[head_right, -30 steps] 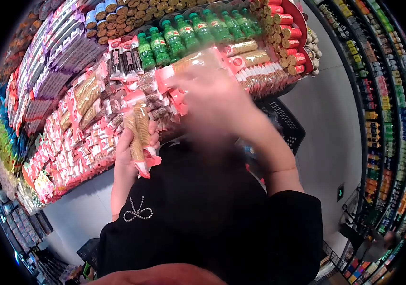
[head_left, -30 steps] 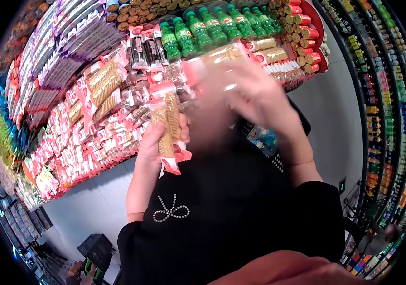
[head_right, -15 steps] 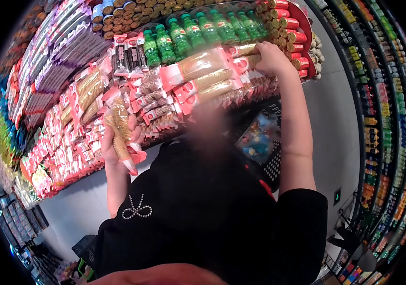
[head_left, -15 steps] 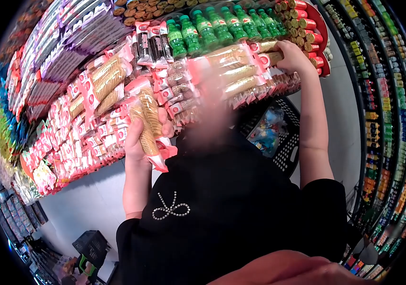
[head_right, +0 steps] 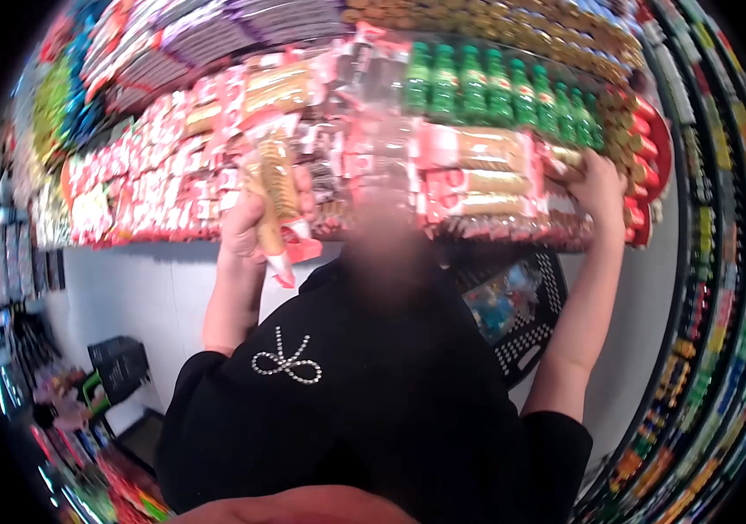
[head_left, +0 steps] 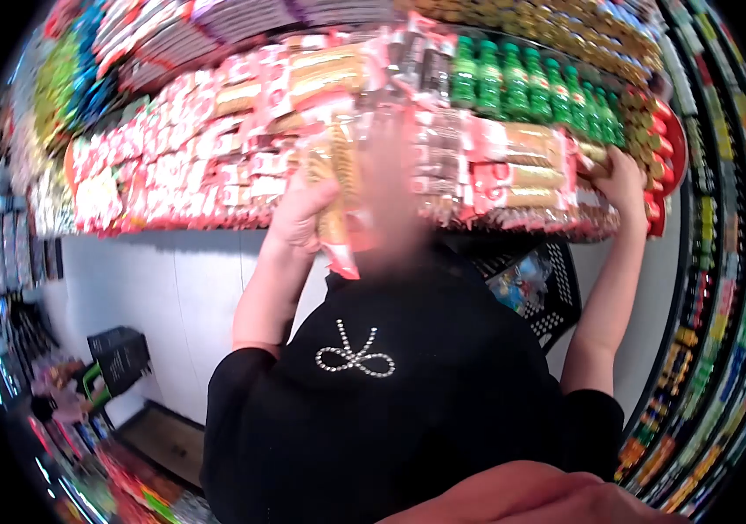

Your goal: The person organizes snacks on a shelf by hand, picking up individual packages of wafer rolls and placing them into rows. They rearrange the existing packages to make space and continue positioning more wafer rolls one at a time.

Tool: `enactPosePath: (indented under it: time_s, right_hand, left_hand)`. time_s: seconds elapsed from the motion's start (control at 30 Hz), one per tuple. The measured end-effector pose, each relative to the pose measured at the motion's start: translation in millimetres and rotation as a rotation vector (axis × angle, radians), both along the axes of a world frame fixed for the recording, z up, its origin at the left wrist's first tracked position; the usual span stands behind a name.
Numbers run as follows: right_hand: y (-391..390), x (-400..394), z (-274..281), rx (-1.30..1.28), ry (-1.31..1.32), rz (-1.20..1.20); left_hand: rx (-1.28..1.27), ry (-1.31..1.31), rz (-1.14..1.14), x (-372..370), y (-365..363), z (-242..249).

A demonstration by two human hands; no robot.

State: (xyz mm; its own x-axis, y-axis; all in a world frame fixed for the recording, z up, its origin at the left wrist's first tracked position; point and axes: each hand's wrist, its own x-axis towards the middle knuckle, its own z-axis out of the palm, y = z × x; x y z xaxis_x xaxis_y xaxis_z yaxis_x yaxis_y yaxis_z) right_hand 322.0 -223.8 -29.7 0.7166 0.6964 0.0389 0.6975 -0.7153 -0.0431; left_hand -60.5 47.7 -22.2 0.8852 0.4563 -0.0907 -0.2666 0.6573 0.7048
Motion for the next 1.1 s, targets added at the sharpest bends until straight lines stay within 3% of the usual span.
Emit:
enactPosePath:
  time_s: [0.3,0.43,0.5,0.57,0.63,0.7,0.73,0.8,0.87,0.9,0.93,1.07,1.1]
  right_hand:
    - [-3.9,-43.7,62.5,0.169,-0.191,0.012]
    - [22.9,-85.3,94.3,0.375,-0.114,-0.009]
    - [41.0,-102.6,98.6,0.571,-0.109,0.197]
    - [66.6,-121.3,99.4,0.636,0.102,0.213]
    - [90.6,-132.3,94.0,0.662,0.293,0.227]
    - [111.1,-141.9,86.7,0.647,0.378,0.295]
    - [121.5,-148.4,87.3,0.6,0.382,0.305]
    - [143.3,-161.4,92.0,0.561,0.626,0.294]
    - [169.5,-161.2,76.0,0.633,0.53,0.453]
    - [182.7,-168.6,82.7,0.557,0.55,0.443]
    - [196.9,-172.3,80.2,0.639,0.412,0.602]
    - [243.7,-180.2,89.1,0.469,0.329,0.747]
    - [253.7,-180.4,86.6,0.442,0.125,0.793]
  left_hand:
    - [-0.073,-0.041,0.03,-9.8,0.5,13.2]
    - [-0.086,-0.064,0.082,-12.3,-1.8,17.8]
    - [-0.06,-0.034,0.138,-14.7,-3.1,24.3]
    - [-0.034,-0.009,0.189,-20.2,1.5,25.7]
    - [0.251,-0.006,0.239,-39.8,24.9,25.9]
    - [0.649,0.519,0.474,-56.3,46.7,50.0]
    - [1.021,0.583,0.49,-55.7,58.6,67.7]
    - [1.518,0.648,0.576,-51.2,87.9,82.7]
    - [1.873,0.676,0.549,-46.1,126.4,79.3]
    - [1.939,0.672,0.487,-42.2,141.4,77.4]
    - [2.052,0.69,0.432,-37.8,155.9,75.3]
    - [2.02,0.842,0.208,-16.6,189.2,70.9]
    - [1.962,0.908,0.049,-8.0,184.3,84.6]
